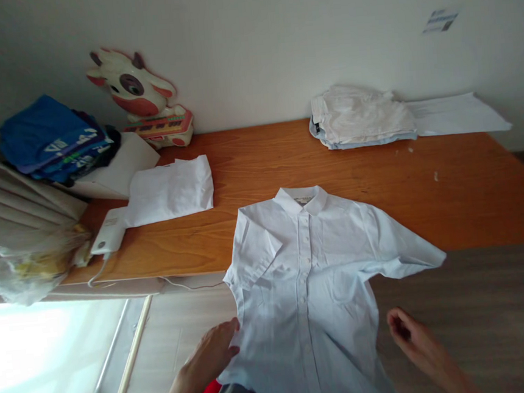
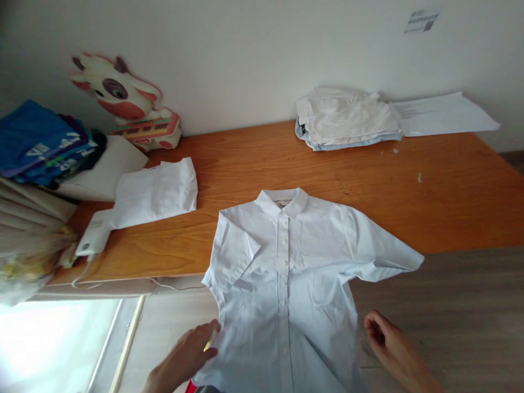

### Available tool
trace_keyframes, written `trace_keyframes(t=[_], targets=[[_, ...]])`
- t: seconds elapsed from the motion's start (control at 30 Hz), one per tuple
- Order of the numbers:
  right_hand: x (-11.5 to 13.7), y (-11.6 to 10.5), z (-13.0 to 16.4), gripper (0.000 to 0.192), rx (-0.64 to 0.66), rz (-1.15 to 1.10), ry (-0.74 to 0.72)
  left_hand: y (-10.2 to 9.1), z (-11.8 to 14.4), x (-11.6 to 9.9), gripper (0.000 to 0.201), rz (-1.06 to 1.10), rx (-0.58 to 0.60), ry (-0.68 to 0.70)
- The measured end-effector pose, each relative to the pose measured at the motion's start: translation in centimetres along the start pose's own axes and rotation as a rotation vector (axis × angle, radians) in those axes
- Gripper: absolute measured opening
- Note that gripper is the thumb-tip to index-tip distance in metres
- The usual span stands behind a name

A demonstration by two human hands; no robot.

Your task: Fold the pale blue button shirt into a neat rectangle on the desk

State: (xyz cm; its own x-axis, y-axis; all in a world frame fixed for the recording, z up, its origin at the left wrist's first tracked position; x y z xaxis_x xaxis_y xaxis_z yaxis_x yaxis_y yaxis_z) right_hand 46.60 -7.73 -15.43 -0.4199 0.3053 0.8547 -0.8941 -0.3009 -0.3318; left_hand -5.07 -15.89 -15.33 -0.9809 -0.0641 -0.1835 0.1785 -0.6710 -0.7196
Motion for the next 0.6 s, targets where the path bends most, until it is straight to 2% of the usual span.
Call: trace_keyframes(t=[0.07, 0.13, 0.23, 0.3, 0.37, 0.43, 0.53, 0.6], targets=[[4.4, 1.2, -0.7, 0.025, 0.062, 0.066, -0.08, -2.9, 0.3, -3.4, 0.028, 0.049, -0.081, 0.089], [9.5, 2.6, -1.7, 0.023, 0.053, 0.102, -0.211, -6.8, 0.7, -8.4, 0.033, 0.179, -0.202, 0.259], [16.4, 3.9, -3.9, 0.024, -0.083, 0.182, -0.468, -12.2, 0.8, -15.7, 0.042, 0.265, -0.348, 0.536], [19.4, 3.9, -5.8, 0.028, -0.206, 0.257, -0.606, -15.3, -0.3, -18.2, 0.049, 0.226, -0.507, 0.584], [21.0, 3.5, -8.1, 0.034, -0.306, 0.316, -0.679, -17.8, -2.4, -18.8, 0.056, 0.162, -0.667, 0.53], [21.7, 3.0, -10.4, 0.044, -0.365, 0.351, -0.708, -19.8, -5.2, -18.3, 0.06, 0.095, -0.767, 0.439], [21.6, 3.1, -13.3, 0.061, -0.364, 0.415, -0.709, -22.3, -9.4, -16.6, 0.057, 0.028, -0.847, 0.315], [21.3, 3.7, -14.6, 0.067, -0.337, 0.441, -0.707, -23.4, -11.5, -15.5, 0.049, 0.048, -0.856, 0.291]])
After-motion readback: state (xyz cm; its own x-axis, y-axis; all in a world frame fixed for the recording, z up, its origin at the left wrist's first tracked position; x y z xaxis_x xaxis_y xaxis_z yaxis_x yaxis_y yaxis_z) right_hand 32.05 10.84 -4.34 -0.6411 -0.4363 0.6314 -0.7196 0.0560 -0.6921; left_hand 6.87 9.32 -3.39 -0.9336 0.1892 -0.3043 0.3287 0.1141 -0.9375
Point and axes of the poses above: each hand's wrist, its own z-axis away from the middle knuckle, its own y-axis out of the palm, x = y × z, the point moved 8 cm from there along -z, towards the middle knuckle, and after that the axes turned 15 degrees about -z, right-handed, at the moved point
